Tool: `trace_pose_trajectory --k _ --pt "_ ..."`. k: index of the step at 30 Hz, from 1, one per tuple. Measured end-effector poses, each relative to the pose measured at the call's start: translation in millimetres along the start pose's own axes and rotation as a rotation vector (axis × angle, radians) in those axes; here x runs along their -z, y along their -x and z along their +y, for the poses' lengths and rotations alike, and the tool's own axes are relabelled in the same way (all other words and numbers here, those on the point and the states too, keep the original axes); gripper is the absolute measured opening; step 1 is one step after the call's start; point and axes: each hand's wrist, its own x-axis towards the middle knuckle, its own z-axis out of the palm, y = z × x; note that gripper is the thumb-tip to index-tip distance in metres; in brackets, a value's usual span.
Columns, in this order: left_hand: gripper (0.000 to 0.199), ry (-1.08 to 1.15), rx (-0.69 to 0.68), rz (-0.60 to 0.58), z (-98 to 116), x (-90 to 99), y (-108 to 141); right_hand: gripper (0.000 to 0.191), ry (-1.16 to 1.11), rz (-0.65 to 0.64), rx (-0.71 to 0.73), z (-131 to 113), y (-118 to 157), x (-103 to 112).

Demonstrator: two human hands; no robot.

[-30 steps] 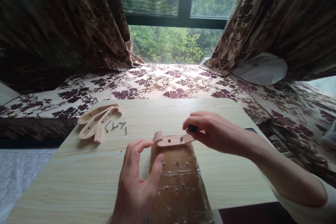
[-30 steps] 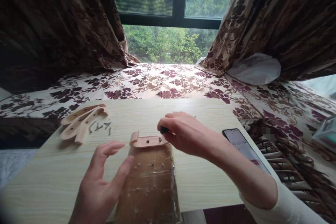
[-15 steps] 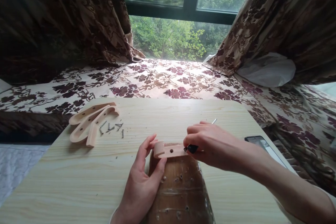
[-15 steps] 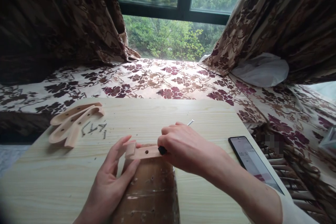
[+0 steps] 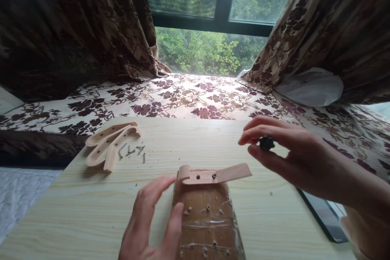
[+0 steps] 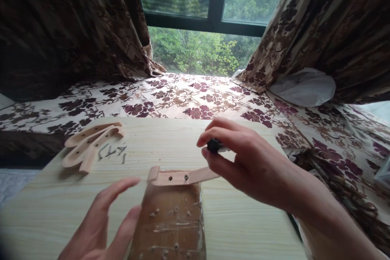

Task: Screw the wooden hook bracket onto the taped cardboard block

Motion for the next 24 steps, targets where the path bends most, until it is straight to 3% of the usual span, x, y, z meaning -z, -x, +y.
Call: trace_pose_trajectory --k 3,5,11,16,24 --pt "0.040 -0.058 -0.270 -0.280 11.6 -1.2 7.8 0.005 0.017 0.135 -0.011 -4.5 0.4 7.3" --pt "0.050 -0.157 -0.403 -0.366 14.1 -13.0 11.5 0.009 -0.002 0.165 -0.077 -8.5 -1.1 1.0" --pt "0.058 -0.401 -0.518 -0.271 9.8 -46.4 13.6 0.018 -0.126 0.248 -0.211 -13.0 -3.8 -34.3" --pt "0.060 -0.499 -0.511 -0.326 7.3 -48.8 10.3 0.019 -0.197 0.278 -0.246 -7.5 -6.0 -56.0" --pt "0.071 -0.607 -0.646 -0.242 -1.0 -55.4 13.3 0.017 -0.177 0.262 -0.235 -9.1 -9.6 -68.9"
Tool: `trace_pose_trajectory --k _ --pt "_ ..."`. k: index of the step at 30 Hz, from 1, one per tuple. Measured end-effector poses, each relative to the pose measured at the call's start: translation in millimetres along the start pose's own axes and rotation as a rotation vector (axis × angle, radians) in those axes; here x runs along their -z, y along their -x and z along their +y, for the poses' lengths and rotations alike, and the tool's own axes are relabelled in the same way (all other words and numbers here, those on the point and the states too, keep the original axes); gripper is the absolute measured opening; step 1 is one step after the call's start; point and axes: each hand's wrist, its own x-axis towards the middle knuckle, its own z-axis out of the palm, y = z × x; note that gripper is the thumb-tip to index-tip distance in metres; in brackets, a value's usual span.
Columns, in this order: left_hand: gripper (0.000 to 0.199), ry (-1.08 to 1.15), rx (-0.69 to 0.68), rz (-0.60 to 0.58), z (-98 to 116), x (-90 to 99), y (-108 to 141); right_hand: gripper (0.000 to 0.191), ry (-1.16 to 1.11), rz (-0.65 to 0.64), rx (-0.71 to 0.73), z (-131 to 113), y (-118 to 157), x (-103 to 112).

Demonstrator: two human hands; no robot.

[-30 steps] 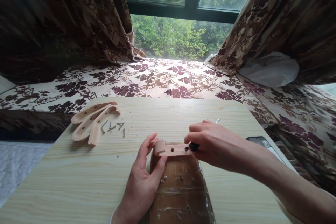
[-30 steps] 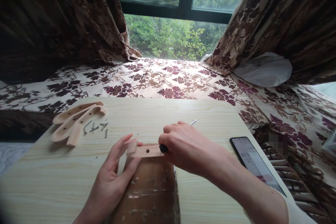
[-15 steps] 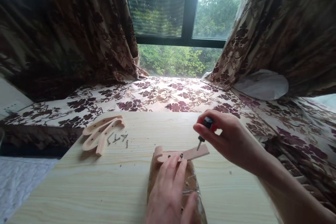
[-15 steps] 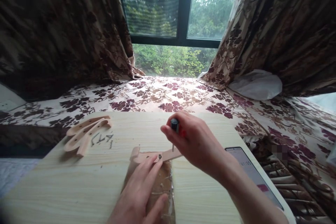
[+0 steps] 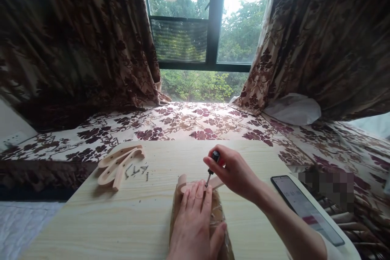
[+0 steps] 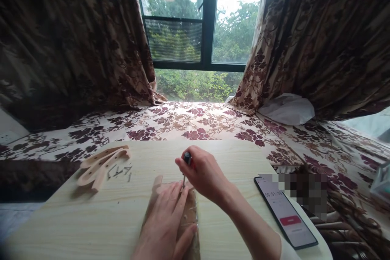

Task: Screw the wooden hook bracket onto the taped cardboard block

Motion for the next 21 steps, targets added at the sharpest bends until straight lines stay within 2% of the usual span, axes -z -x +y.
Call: trace_pose_trajectory --k 3,7,12,16,21 --pt "0.073 0.011 -0.006 -0.002 -2.0 -1.0 -0.3 0.017 -0.004 0.015 0.009 -1.7 -2.8 1.5" --pt "0.073 0.128 0.014 -0.096 -9.8 -1.3 -1.7 0.018 -0.011 0.091 -0.002 0.0 -7.2 4.1" --pt "0.066 0.245 0.143 -0.217 -18.2 -1.1 -15.2 0.020 -0.030 0.104 -0.036 5.9 -6.7 2.0" --pt "0.066 0.249 0.174 -0.212 -16.8 0.7 -24.7 0.020 -0.028 0.145 -0.034 8.5 -6.8 1.2" --pt "0.066 0.255 0.209 -0.181 -11.8 2.2 -25.5 0.018 -0.011 0.114 -0.008 8.2 -11.0 -1.6"
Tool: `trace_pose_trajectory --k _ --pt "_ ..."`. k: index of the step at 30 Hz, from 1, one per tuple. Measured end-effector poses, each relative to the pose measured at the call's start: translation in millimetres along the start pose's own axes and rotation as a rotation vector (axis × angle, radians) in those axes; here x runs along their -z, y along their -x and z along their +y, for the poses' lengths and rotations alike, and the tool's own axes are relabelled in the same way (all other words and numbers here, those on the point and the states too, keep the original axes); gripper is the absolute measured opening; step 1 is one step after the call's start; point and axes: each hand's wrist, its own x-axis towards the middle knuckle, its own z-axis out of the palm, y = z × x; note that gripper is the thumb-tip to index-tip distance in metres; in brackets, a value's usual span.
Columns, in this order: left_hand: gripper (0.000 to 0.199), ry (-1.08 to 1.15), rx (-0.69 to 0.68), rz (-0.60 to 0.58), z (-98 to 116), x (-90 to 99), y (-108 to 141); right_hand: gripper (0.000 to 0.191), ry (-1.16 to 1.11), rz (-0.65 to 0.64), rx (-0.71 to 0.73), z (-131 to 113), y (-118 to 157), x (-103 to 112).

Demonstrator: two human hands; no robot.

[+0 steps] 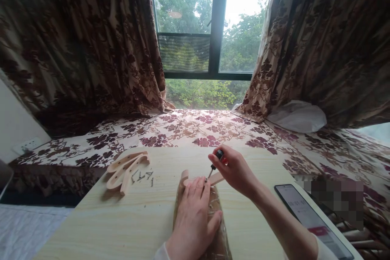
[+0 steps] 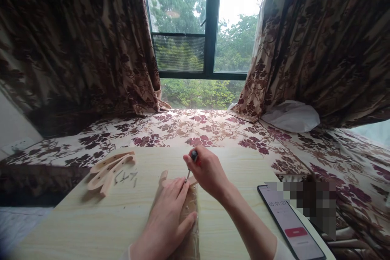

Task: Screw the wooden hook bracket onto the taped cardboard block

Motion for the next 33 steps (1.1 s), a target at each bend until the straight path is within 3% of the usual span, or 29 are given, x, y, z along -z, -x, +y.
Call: trace_pose_trajectory --k 15,33 --pt "0.063 -0.019 -0.073 0.104 -7.3 -6.1 -0.1 0.014 0.070 -0.067 0.051 0.9 -11.0 -6.2" --pt "0.067 -0.038 -0.051 0.052 -3.4 -3.8 -1.8 0.015 0.095 -0.085 0.068 -2.8 -12.7 -11.2"
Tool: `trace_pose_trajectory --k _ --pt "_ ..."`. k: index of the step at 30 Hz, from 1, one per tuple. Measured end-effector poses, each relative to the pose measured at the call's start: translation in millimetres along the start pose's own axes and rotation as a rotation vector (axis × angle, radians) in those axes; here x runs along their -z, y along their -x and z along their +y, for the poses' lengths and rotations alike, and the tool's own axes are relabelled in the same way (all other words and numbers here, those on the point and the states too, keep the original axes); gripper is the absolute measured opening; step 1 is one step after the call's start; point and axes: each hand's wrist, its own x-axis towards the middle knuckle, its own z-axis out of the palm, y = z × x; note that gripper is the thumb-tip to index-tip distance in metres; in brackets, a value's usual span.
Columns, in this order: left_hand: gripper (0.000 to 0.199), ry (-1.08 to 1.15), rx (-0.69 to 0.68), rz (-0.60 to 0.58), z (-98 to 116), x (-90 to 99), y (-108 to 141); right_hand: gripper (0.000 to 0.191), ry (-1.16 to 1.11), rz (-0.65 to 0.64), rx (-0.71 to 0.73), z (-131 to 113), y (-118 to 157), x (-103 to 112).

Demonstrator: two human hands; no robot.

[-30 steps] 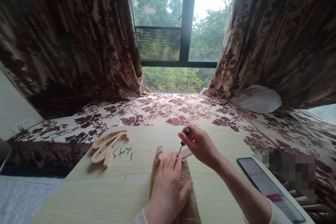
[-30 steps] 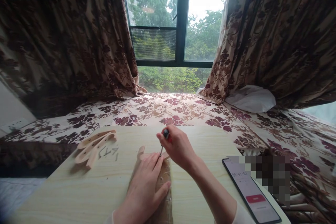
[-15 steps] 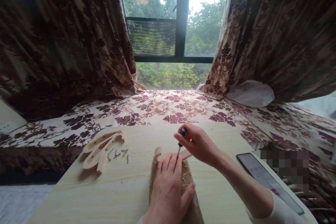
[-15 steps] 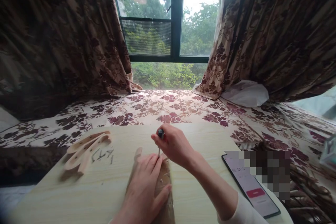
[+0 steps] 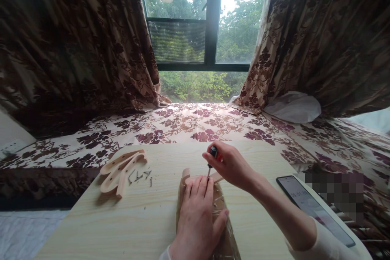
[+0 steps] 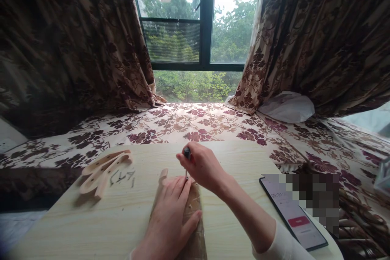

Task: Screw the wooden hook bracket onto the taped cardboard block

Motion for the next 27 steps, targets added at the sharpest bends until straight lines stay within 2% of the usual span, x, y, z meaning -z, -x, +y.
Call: trace_pose_trajectory --k 13,19,27 --pt "0.068 0.006 0.004 0.017 0.6 -1.7 2.9 0.017 0.005 0.025 -0.067 2.6 0.9 -2.6" --pt "0.065 -0.042 -0.040 0.070 -2.0 -6.0 5.5 0.016 -0.012 0.003 -0.064 3.0 1.8 -3.9" --pt "0.068 -0.032 -0.041 0.059 -0.4 -2.4 4.0 0.017 -0.025 0.014 -0.066 2.0 3.2 3.0"
